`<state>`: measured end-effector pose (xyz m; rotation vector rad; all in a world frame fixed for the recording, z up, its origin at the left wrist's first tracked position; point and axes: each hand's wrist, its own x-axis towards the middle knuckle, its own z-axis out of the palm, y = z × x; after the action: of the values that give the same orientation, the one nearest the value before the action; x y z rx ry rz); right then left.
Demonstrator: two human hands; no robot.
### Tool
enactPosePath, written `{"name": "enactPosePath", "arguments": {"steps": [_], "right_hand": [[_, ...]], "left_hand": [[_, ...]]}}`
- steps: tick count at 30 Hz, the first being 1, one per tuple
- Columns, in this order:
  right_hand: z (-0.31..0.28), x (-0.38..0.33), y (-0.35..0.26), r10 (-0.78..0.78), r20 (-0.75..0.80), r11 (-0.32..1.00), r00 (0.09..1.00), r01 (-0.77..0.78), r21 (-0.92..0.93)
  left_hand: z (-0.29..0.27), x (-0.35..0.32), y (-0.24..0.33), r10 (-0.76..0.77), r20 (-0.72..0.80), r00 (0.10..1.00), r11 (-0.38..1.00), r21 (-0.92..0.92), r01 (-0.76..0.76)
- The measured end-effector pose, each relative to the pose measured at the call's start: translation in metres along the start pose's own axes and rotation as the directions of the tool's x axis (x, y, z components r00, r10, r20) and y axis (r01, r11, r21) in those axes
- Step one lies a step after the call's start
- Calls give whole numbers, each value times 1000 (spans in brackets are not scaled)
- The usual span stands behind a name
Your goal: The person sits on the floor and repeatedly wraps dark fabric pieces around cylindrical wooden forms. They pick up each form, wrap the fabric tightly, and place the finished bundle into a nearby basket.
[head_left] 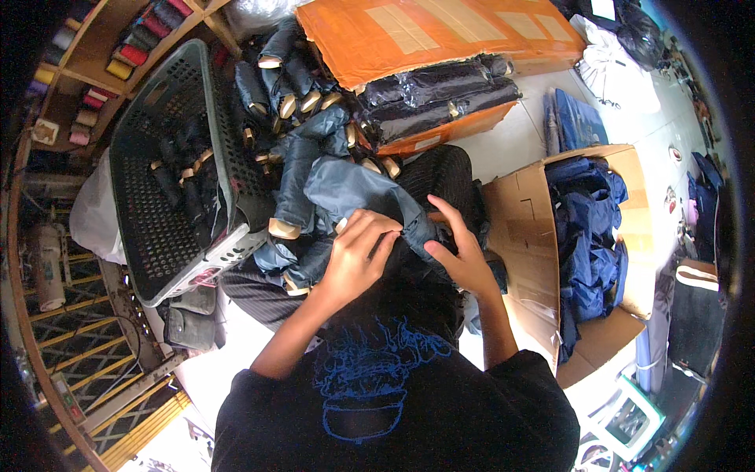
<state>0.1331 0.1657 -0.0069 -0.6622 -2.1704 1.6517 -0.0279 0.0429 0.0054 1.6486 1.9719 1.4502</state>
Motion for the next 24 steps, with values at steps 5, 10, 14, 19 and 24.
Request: {"name": "enactPosePath", "arguments": {"steps": [5, 10, 14, 19, 24], "right_hand": [[-4, 3, -7, -34, 76, 995, 997, 41, -92], [10, 2, -9, -57, -71, 987, 996, 46, -155], [22, 1, -5, -25, -181, 998, 983, 13, -67], [33, 1, -17, -133, -151, 975, 979, 102, -195], [47, 3, -25, -135, -56, 976, 989, 123, -181]], "left_hand": [[-1, -1, 2, 41, 4, 999, 999, 21, -41], [3, -3, 16, 163, 2, 987, 976, 146, -162], [21, -16, 19, -118, -197, 973, 988, -126, 94], [38, -34, -1, -795, -150, 588, 396, -862, 316], [22, -29, 0, -778, 79, 623, 185, -919, 347]]}}
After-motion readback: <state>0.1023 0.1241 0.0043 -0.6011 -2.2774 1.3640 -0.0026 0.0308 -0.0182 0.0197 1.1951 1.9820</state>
